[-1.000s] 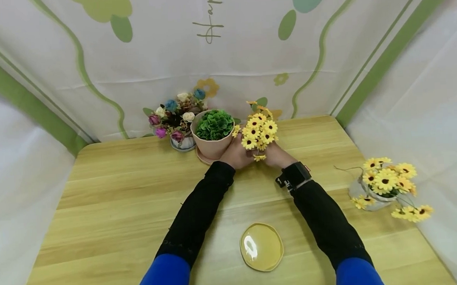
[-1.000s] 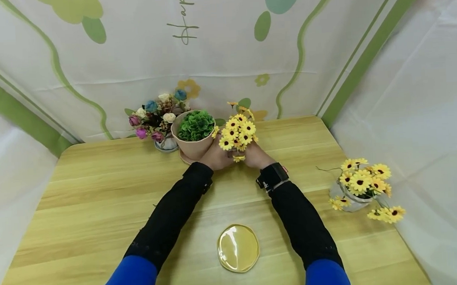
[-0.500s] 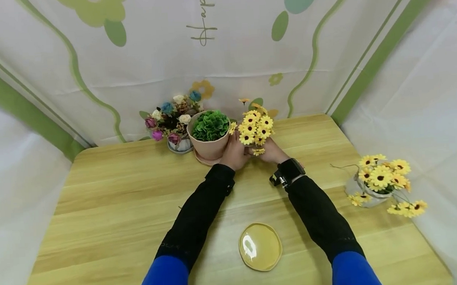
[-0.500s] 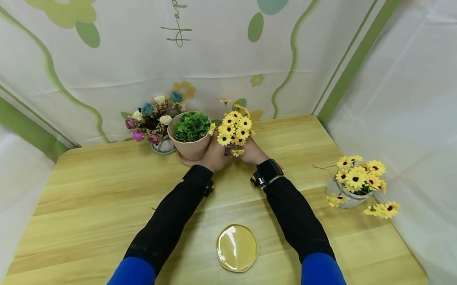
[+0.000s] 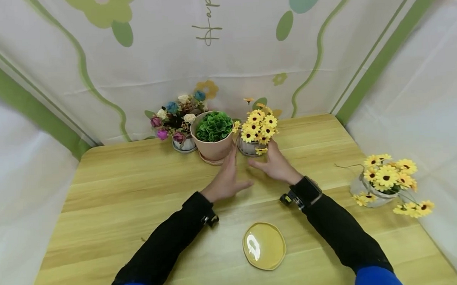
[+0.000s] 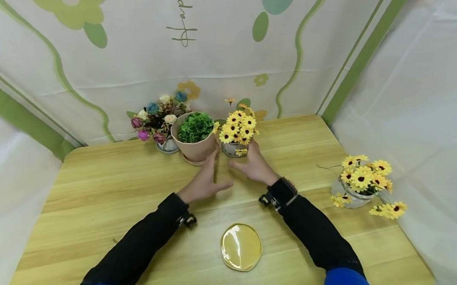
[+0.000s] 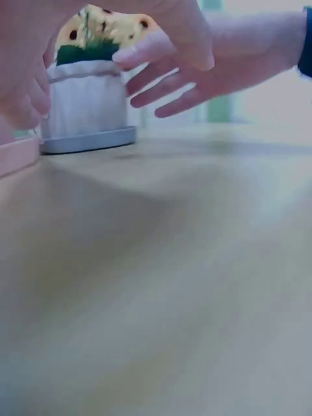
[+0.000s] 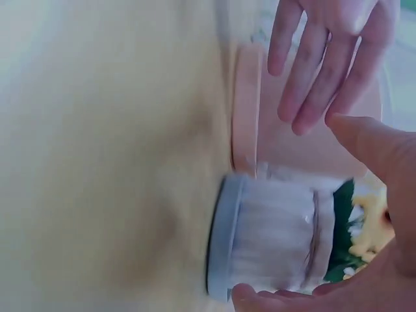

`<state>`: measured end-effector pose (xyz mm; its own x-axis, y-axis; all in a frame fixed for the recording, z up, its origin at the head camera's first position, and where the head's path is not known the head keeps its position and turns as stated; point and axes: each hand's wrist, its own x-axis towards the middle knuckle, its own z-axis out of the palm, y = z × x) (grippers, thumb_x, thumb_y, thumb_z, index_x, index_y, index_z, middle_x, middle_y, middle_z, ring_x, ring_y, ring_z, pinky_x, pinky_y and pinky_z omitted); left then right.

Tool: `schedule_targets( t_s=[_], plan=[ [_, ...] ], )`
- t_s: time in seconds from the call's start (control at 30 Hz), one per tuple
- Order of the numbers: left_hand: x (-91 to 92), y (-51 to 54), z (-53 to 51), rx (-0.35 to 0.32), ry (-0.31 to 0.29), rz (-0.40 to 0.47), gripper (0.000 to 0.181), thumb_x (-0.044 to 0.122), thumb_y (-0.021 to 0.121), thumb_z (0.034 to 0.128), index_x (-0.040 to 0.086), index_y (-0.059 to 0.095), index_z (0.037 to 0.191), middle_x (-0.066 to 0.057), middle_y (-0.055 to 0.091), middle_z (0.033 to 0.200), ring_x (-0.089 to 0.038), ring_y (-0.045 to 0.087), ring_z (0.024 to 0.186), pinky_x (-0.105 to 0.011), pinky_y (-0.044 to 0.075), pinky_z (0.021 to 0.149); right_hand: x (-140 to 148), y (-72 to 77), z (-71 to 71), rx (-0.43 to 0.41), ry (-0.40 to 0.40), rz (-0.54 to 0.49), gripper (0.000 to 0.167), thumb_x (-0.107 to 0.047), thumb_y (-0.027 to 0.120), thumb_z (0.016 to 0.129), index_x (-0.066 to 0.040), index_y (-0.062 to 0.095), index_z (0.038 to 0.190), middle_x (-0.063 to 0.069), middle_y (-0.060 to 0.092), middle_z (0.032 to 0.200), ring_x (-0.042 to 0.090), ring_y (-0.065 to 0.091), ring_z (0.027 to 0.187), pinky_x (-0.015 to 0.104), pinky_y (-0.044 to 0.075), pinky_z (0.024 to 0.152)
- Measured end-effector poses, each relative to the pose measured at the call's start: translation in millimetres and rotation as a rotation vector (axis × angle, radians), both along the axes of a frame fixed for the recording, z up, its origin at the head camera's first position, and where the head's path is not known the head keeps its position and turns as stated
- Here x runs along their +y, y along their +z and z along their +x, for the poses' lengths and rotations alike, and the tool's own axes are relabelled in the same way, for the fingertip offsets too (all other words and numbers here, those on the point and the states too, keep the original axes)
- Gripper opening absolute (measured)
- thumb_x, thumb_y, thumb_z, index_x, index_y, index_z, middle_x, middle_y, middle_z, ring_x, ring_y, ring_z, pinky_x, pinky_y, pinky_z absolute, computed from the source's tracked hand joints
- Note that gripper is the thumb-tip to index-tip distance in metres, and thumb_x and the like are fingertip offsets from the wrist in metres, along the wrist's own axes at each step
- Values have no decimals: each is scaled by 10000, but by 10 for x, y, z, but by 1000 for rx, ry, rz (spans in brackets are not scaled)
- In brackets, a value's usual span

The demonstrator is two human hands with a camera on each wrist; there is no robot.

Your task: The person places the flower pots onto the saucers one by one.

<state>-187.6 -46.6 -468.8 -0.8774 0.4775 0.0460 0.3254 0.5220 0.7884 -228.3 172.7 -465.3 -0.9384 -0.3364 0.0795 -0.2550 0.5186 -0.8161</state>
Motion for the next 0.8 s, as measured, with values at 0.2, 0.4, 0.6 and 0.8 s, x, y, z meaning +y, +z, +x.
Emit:
schedule_targets(
  t_s=[0.2,0.4,0.6,0.8],
  plan=[
    [-253,33,547,-126,-45,-14,1206,462,851,882,53,66,1702,-169,168,1768,-343,242,1623,-567,212,1324,243,63,612,-154,-34,99,1254,-469,790,935,-162,-163,1690,226,-55,1766,488,110,1621,702,203,1263],
    [-572,21,1009,-178,-99,40,1169,492,860,866,111,140,1705,-81,246,1761,-289,255,1627,-581,215,1323,591,103,1210,-193,-37,114,1220,-485,760,957,-128,-145,1692,260,-12,1760,546,117,1597,723,204,1244],
    [-790,28,1305,-224,-120,22,1167,475,897,830,171,184,1702,-21,285,1745,-262,263,1625,-595,253,1308,938,264,1728,-322,-120,157,1150,-479,709,999,-150,-146,1695,278,-26,1756,619,103,1559,836,206,1152],
    [-829,28,1442,-243,-226,22,1217,471,911,815,149,147,1706,-42,245,1754,-271,282,1613,-567,310,1292,1349,315,2105,-481,-211,238,1137,-532,611,1045,-125,-258,1655,328,-116,1728,695,74,1503,888,239,1062]
  ],
)
